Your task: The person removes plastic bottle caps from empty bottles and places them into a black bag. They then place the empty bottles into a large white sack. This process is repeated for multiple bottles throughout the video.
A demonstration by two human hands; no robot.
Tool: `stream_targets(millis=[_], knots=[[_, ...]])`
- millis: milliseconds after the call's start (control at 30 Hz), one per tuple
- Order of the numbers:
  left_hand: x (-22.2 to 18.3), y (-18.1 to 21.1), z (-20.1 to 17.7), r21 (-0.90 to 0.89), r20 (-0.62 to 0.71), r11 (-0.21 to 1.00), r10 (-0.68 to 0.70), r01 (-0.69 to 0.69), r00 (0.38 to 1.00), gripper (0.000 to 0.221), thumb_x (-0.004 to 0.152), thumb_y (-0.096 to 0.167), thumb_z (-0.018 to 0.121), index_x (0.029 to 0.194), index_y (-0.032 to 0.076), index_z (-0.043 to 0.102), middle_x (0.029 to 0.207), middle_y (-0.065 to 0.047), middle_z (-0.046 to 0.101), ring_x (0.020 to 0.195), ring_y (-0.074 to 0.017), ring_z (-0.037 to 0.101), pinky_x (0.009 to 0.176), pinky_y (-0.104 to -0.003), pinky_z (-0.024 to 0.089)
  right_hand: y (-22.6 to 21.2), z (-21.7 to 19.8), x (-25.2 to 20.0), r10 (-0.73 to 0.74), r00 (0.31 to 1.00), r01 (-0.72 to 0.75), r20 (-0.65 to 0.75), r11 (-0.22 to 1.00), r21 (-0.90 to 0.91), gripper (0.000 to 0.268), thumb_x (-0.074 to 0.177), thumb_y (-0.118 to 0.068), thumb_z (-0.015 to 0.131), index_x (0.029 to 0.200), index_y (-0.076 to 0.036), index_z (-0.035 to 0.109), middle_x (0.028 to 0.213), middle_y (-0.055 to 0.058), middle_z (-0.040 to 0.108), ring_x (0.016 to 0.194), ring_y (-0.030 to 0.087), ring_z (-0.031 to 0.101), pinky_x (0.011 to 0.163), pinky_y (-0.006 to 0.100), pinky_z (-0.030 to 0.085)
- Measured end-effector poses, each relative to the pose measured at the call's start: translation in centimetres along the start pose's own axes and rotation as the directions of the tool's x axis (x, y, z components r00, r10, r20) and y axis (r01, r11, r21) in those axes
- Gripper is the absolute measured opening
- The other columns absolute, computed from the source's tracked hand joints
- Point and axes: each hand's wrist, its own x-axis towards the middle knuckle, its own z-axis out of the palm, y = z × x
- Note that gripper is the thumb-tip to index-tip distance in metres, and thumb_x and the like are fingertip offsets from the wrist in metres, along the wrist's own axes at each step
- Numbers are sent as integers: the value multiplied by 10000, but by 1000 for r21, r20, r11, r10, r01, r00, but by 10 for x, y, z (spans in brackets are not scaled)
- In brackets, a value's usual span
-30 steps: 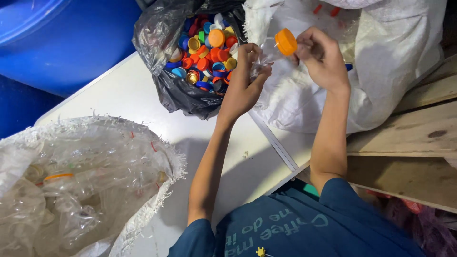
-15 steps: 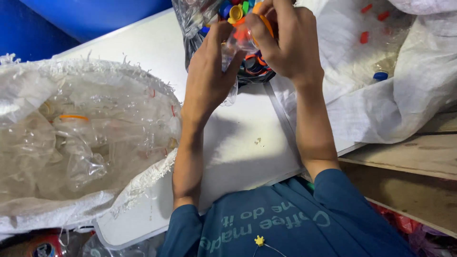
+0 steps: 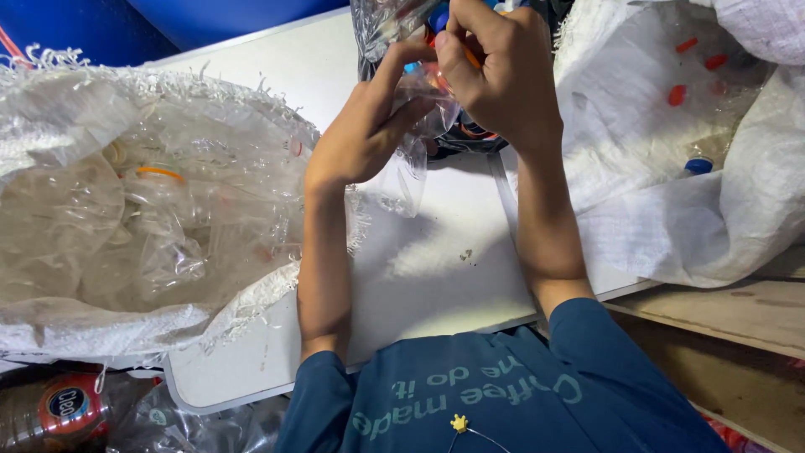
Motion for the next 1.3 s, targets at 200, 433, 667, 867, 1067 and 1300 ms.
stream_targets(millis=[200,433,667,867,1067,1300], knots=[[0,-12,3,-424,133,904,4,53,991,362,1147,48,615,1470,87,456,1039,-79,714,930,-120,671,818,-295,569,4,4,-2,29,999,-31,43,999,39,221,1055,-148,627,889,-17,563,662,94,541,565,212,547,586,383,403],[-2,6,-4,-657,224,731,-42,183,974,368,1104,73,571,1434,66,407,1061,-120,719,853,-216,761,720,-322,626,-1,-6,1,-42,997,38,68,997,61,255,1060,-139,560,840,-18,522,638,75,565,550,199,565,581,359,430],[-2,11,4,-749,250,619,-68,237,966,362,1106,82,587,1421,56,411,1095,-144,711,854,-257,752,686,-395,649,-5,-13,3,-13,997,3,75,991,135,227,1028,-116,579,842,-2,516,638,102,461,512,202,466,530,354,372],[3,14,2,-792,321,504,-136,344,937,372,1027,71,593,1361,49,429,993,-164,698,653,-292,747,456,-360,573,27,-3,-2,-68,992,35,107,959,281,221,1047,-156,574,869,-33,528,579,21,513,493,110,525,516,281,388],[0,-33,4,-794,513,358,-38,491,857,567,979,43,628,1502,50,409,1066,-197,713,677,-246,717,488,-343,564,-10,-16,-8,-457,889,454,-6,881,132,159,1003,-193,640,915,-71,588,702,72,589,614,276,598,608,384,458],[-14,18,-16,-658,483,660,-1,364,876,410,1051,135,598,1390,82,373,1048,-165,733,752,-256,789,498,-323,581,-32,-23,-2,-350,935,348,55,937,44,179,973,-220,666,944,-65,580,753,76,590,613,262,611,605,370,459]])
